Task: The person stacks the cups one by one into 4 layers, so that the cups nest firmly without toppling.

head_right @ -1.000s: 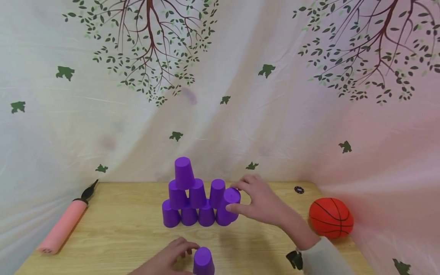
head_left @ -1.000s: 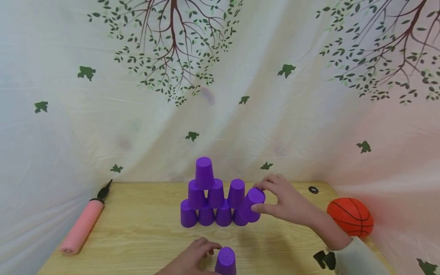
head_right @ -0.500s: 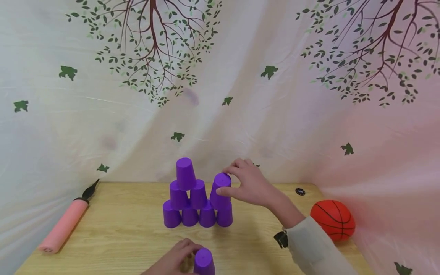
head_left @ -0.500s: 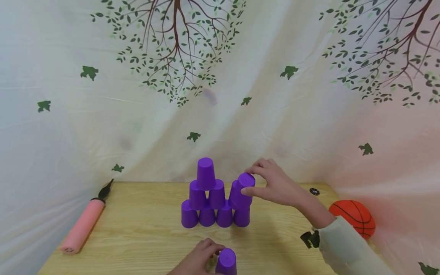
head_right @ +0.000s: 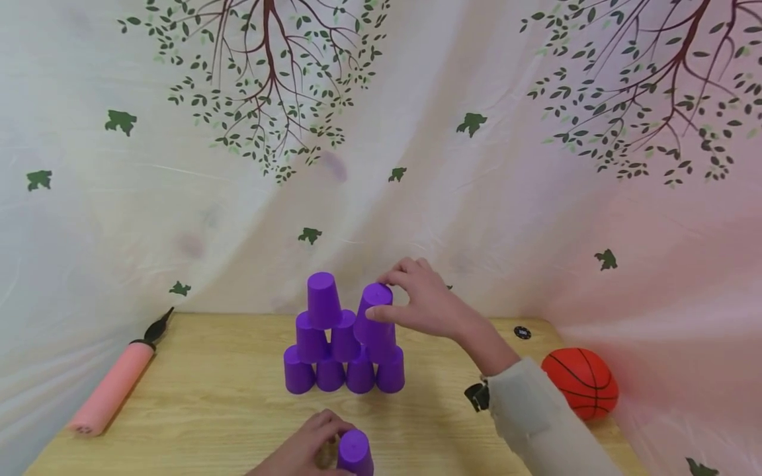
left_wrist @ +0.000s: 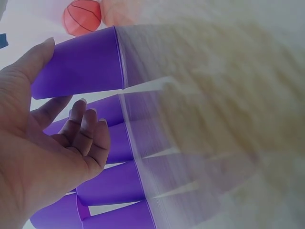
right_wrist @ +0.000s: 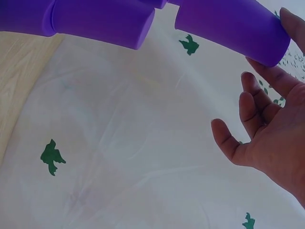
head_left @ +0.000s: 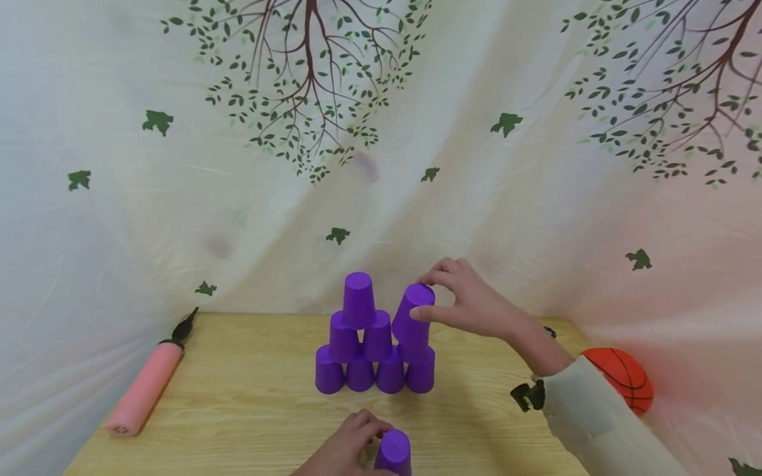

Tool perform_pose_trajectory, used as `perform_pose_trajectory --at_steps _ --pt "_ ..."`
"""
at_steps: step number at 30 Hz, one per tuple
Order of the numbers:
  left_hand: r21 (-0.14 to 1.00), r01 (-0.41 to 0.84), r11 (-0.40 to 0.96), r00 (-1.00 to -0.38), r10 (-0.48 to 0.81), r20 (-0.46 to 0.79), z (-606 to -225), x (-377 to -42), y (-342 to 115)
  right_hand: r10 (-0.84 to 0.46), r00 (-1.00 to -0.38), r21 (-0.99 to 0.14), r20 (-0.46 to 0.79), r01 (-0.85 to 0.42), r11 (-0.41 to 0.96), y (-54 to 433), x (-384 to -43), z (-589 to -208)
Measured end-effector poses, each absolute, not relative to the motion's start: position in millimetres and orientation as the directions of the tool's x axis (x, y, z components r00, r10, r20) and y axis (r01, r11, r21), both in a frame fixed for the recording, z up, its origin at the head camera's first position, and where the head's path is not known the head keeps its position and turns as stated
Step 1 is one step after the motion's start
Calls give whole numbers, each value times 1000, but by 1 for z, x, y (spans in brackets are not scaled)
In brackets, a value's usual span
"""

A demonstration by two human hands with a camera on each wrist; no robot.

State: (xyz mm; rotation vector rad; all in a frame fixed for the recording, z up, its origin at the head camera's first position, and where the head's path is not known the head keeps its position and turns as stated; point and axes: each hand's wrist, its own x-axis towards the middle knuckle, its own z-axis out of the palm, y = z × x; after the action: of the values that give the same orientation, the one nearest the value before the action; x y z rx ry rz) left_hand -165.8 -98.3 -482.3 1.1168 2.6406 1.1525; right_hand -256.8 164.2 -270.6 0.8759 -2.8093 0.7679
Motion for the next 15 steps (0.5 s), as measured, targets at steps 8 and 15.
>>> perform_pose_trajectory --at_steps 8,15 --pt "728 508 460 -765 630 135 -477 -166 -97 -492 -840 -428 230 -541 724 157 -270 -264" --pt "728 500 470 -769 627 124 -476 -166 -97 -477 -855 -414 202 -516 750 150 -281 -263"
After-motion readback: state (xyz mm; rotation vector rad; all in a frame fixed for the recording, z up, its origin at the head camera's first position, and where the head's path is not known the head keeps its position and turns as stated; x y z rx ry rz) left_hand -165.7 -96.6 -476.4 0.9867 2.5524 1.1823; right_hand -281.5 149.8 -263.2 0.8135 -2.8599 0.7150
